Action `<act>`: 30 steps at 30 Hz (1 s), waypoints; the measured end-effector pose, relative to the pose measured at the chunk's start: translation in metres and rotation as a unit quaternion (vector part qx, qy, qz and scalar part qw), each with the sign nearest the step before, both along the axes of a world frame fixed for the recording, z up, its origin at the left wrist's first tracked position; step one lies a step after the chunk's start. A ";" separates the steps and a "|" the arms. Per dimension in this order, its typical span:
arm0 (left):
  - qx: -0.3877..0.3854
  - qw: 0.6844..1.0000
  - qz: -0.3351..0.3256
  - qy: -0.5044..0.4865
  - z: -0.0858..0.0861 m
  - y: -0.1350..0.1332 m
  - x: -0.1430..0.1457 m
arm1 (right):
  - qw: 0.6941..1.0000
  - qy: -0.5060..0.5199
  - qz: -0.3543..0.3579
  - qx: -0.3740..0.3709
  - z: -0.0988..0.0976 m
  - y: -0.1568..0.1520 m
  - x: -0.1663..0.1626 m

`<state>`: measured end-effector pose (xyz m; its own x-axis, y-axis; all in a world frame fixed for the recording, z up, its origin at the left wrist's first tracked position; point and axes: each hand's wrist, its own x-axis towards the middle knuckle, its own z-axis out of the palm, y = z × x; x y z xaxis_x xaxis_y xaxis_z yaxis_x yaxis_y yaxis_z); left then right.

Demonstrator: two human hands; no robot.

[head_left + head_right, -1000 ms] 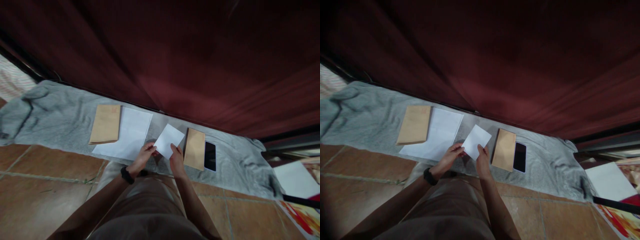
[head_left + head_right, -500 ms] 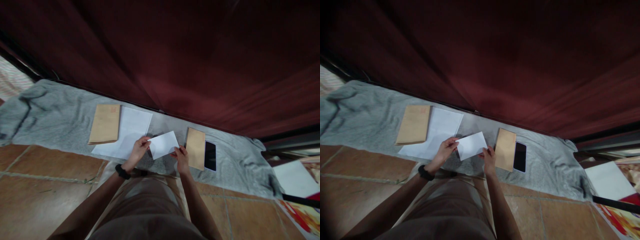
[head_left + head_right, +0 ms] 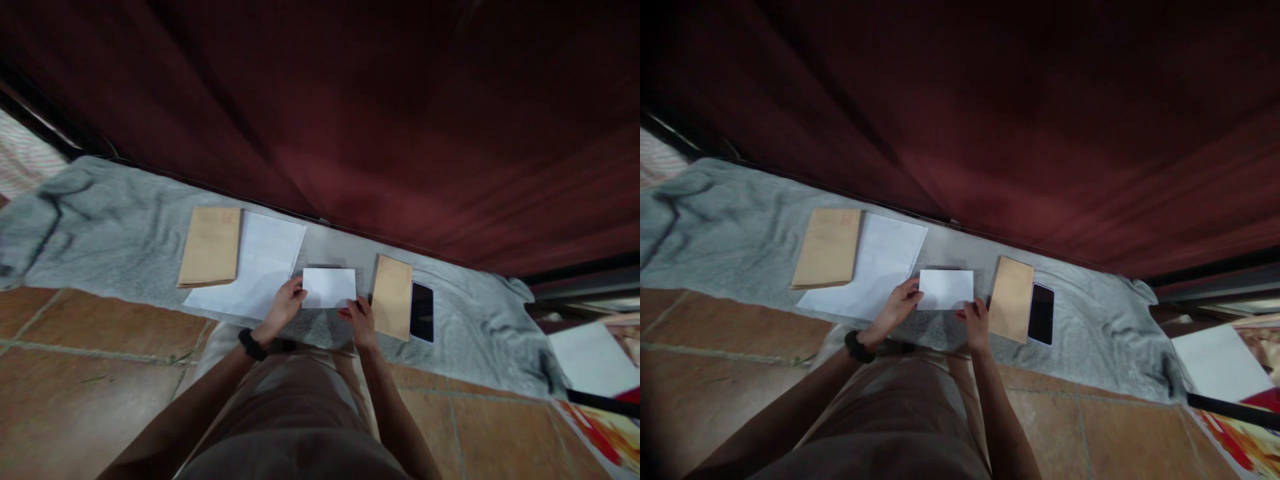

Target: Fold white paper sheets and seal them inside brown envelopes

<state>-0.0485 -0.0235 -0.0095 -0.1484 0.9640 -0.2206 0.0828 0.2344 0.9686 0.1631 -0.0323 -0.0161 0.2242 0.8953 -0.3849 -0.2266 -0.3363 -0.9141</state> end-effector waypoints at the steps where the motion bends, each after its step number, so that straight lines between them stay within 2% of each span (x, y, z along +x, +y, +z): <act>1: 0.001 1.000 -0.007 0.012 -0.001 0.001 -0.001 | 1.000 -0.012 0.009 0.000 0.000 0.000 0.001; 7: 0.006 0.996 -0.009 0.092 -0.008 0.004 -0.003 | 0.992 -0.105 0.072 -0.008 -0.002 0.001 0.008; 10: 0.045 0.984 -0.009 0.174 -0.004 0.000 -0.001 | 0.988 -0.124 0.094 -0.012 -0.004 0.000 0.011; 14: 0.150 0.938 -0.026 0.312 0.006 -0.007 0.012 | 0.983 -0.144 0.116 -0.006 -0.002 -0.001 0.012; 17: 0.207 0.899 -0.112 0.370 0.007 -0.009 0.027 | 0.978 -0.166 0.127 -0.007 -0.001 -0.001 0.013; 20: 0.219 0.853 -0.174 0.441 0.001 -0.010 0.041 | 0.971 -0.187 0.149 -0.011 -0.004 -0.001 0.015; 24: 0.209 0.812 -0.179 0.514 -0.010 -0.011 0.046 | 0.958 -0.221 0.181 -0.021 -0.007 -0.007 0.018; 26: 0.214 0.796 -0.177 0.537 -0.014 -0.013 0.045 | 0.932 -0.304 0.198 0.013 -0.003 -0.012 0.018; 30: 0.215 0.778 -0.173 0.565 -0.015 -0.014 0.043 | 0.813 -0.534 0.167 0.164 0.007 -0.019 0.008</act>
<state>-0.0056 -0.0376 -0.0247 0.2704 0.9383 0.2157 0.9243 -0.3156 0.2144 0.1714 -0.0516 -0.0089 -0.0027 0.9900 0.1408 0.8084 0.0850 -0.5825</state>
